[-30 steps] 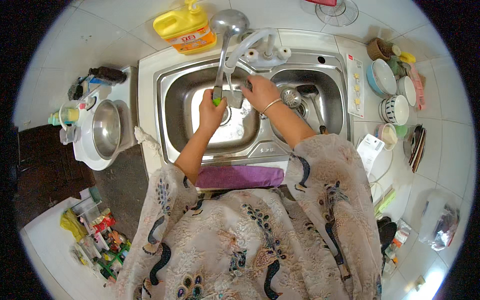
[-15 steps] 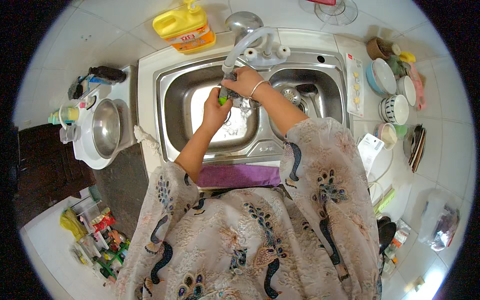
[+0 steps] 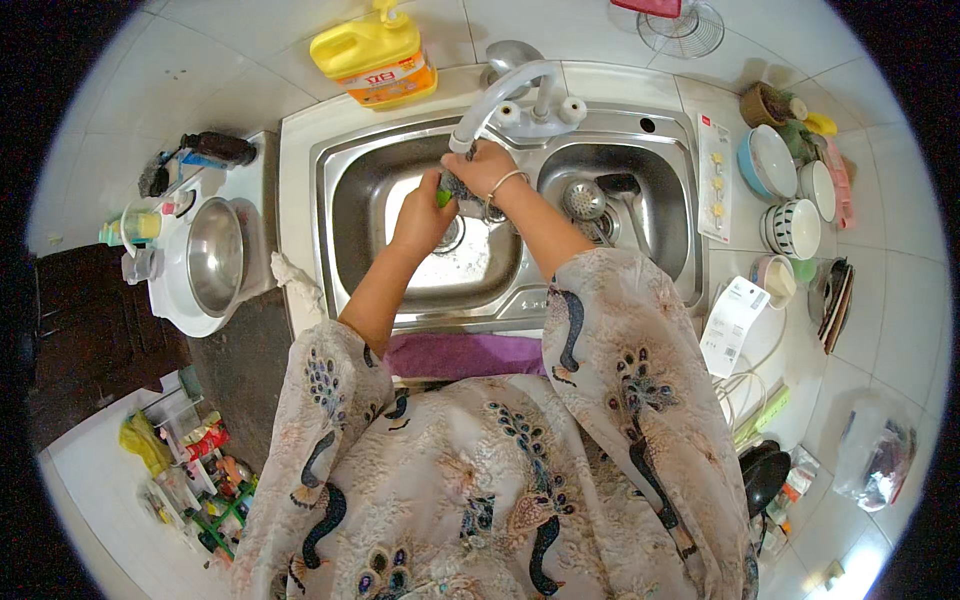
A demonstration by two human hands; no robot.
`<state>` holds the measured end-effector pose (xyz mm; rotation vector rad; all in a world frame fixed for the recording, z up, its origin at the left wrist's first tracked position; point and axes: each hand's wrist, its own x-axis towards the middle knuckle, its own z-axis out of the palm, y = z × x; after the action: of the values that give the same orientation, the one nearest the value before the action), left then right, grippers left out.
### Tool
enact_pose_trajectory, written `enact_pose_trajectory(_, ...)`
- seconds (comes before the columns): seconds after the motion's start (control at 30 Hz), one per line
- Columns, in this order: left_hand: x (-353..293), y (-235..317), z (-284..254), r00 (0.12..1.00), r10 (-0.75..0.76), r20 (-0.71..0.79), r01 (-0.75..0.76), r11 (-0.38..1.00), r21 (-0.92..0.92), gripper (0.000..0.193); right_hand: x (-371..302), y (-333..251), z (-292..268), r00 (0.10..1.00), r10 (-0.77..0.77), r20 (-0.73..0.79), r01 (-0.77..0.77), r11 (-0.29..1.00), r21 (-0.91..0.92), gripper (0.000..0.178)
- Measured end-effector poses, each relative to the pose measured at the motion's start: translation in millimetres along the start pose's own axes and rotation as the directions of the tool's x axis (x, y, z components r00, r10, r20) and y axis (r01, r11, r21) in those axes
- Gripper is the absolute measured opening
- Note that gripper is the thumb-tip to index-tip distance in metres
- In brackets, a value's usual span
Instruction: The person scrubs a metal ladle with a green-handled brush and rinses it under running water in a double-basin stainless steel sink. They then repeat the process with a slotted spoon, scrubbing and rinsing each utensil before placing them aside.
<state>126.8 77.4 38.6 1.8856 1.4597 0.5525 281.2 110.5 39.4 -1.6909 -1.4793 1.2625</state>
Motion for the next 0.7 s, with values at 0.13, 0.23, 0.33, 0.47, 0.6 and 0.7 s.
enact_pose_trajectory(0.13, -4, -7, 2, 0.999, 0.039, -0.018, -0.042, 0.978, -0.206, 0.033, -8, -8, -14, 0.991, -0.100, 0.091, 0.105, 0.994, -0.043, 0.037)
enact_pose_trajectory(0.23, 0, 0, -6, 0.996, -0.001, 0.090, 0.033, 0.932, -0.361, 0.033, -19, -20, -30, 0.979, -0.162, 0.122, 0.160, 0.987, 0.030, 0.036)
enact_pose_trajectory(0.33, 2, -4, -8, 0.995, 0.020, 0.093, 0.013, 0.939, -0.343, 0.033, -23, -29, -34, 0.979, -0.173, 0.111, 0.171, 0.985, 0.023, 0.035)
enact_pose_trajectory(0.47, 7, -2, -9, 0.998, 0.060, -0.015, -0.061, 0.996, -0.069, 0.033, -11, -24, -18, 0.989, -0.147, 0.003, 0.147, 0.989, 0.026, 0.032)
enact_pose_trajectory(0.6, 3, 5, -4, 0.999, -0.034, -0.040, 0.037, 0.997, 0.070, 0.035, -1, -13, 1, 0.989, -0.122, -0.087, 0.128, 0.990, 0.068, 0.030)
enact_pose_trajectory(0.7, 0, 0, -6, 0.998, 0.019, -0.065, -0.028, 0.989, -0.147, 0.034, 6, -3, -7, 0.995, -0.078, 0.055, 0.077, 0.997, 0.016, 0.031)
